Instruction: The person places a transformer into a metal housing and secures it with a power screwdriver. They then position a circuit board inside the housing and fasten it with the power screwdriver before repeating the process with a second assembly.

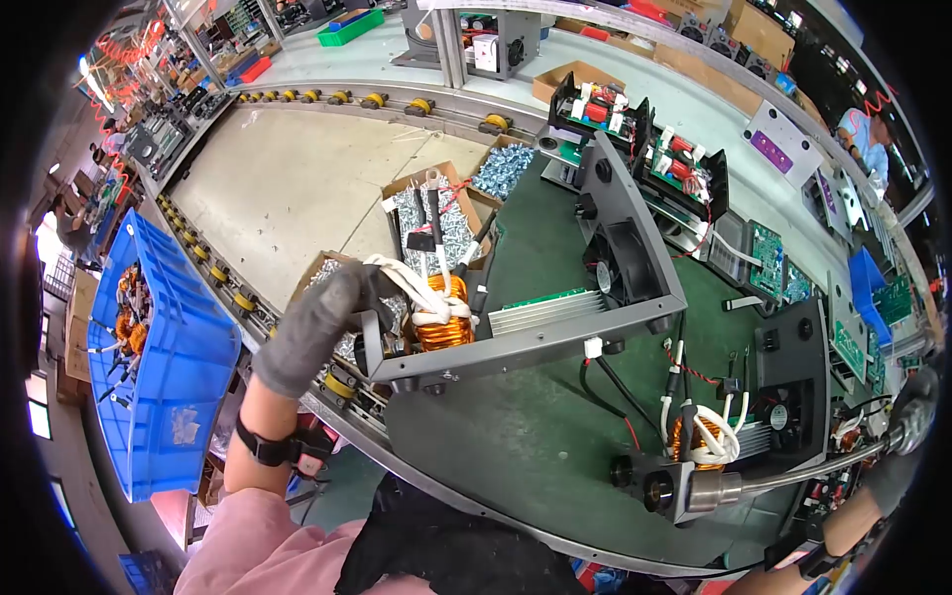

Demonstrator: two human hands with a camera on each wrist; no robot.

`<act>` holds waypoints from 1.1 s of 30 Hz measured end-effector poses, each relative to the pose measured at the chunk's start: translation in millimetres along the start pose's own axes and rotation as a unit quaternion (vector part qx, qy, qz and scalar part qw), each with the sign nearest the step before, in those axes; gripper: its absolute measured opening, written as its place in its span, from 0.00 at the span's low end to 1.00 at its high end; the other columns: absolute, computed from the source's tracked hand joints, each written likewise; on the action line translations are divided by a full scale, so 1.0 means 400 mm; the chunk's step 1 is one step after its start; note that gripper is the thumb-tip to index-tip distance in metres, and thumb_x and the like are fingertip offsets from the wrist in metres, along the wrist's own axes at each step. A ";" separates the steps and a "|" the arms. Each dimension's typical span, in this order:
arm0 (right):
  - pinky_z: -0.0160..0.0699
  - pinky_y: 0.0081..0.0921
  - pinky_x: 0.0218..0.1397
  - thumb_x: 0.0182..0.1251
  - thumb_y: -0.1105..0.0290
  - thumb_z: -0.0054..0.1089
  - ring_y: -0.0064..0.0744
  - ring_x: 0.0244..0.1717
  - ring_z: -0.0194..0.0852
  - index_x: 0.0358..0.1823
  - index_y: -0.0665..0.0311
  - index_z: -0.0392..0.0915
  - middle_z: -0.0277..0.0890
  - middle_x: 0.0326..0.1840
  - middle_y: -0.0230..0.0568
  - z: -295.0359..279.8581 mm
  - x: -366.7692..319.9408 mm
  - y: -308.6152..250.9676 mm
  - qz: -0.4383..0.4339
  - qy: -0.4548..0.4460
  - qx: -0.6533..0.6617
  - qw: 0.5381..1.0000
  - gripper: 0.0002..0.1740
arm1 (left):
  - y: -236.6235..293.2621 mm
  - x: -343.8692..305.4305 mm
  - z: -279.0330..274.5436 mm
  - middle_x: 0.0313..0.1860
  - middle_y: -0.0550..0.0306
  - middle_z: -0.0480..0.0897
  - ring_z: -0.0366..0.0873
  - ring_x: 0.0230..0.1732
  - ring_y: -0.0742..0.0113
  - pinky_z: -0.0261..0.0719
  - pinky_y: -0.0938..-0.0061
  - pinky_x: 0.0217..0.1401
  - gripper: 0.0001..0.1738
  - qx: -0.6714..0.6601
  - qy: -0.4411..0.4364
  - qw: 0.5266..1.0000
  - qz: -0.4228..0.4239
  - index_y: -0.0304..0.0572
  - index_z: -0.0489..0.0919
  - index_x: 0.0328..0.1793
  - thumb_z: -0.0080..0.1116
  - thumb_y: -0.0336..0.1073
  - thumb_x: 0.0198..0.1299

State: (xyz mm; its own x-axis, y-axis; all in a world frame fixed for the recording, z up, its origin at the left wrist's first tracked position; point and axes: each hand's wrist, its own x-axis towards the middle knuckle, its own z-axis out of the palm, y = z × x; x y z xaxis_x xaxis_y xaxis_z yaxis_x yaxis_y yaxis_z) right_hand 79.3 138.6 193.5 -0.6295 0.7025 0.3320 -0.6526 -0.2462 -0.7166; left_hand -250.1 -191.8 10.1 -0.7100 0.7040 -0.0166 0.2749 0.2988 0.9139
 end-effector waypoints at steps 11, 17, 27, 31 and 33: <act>0.56 0.09 0.17 0.76 0.62 0.44 0.11 0.15 0.52 0.59 0.77 0.63 0.66 0.38 0.41 -0.019 0.207 0.130 -0.055 0.287 -0.183 0.939 0.23 | 0.008 -0.063 0.092 0.35 0.54 0.81 0.76 0.40 0.68 0.73 0.74 0.47 0.33 -0.298 -0.230 0.926 -0.017 0.32 0.79 0.38 0.41 0.60 0.70; 0.79 0.21 0.32 0.73 0.61 0.49 0.25 0.26 0.73 0.50 0.66 0.72 0.80 0.39 0.43 0.104 0.175 0.363 0.027 0.084 -0.222 0.971 0.16 | -0.035 -0.062 0.134 0.24 0.56 0.78 0.74 0.27 0.69 0.72 0.75 0.33 0.28 -0.312 -0.196 0.930 -0.021 0.32 0.78 0.34 0.41 0.52 0.71; 0.80 0.19 0.28 0.69 0.59 0.57 0.23 0.27 0.75 0.40 0.64 0.72 0.75 0.31 0.35 -0.033 0.170 0.494 0.129 0.187 -0.222 0.948 0.14 | -0.067 -0.067 0.172 0.22 0.57 0.80 0.78 0.22 0.68 0.74 0.75 0.30 0.21 -0.294 -0.133 0.946 0.020 0.37 0.79 0.27 0.50 0.45 0.67; 0.77 0.19 0.27 0.74 0.59 0.49 0.25 0.27 0.72 0.38 0.64 0.71 0.71 0.29 0.35 -0.028 0.164 0.492 0.129 0.232 -0.246 0.932 0.14 | -0.053 -0.064 0.175 0.18 0.60 0.79 0.76 0.19 0.64 0.73 0.74 0.29 0.22 -0.288 -0.134 0.948 0.003 0.41 0.77 0.24 0.47 0.47 0.67; 0.77 0.19 0.28 0.74 0.59 0.49 0.25 0.28 0.71 0.39 0.65 0.71 0.71 0.30 0.36 -0.042 0.161 0.485 0.134 0.207 -0.233 0.941 0.14 | -0.058 -0.069 0.179 0.18 0.60 0.79 0.76 0.19 0.63 0.73 0.74 0.28 0.23 -0.325 -0.141 0.934 -0.042 0.42 0.76 0.23 0.45 0.48 0.67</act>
State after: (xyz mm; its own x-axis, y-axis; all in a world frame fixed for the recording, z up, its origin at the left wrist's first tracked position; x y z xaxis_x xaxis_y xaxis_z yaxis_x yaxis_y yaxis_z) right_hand -80.8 147.1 65.5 -0.4639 0.8805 -0.0981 -0.1773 -0.2008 -0.9635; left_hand -190.4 -171.9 -39.9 -0.4874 0.8647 -0.1212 -0.2909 -0.0300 0.9563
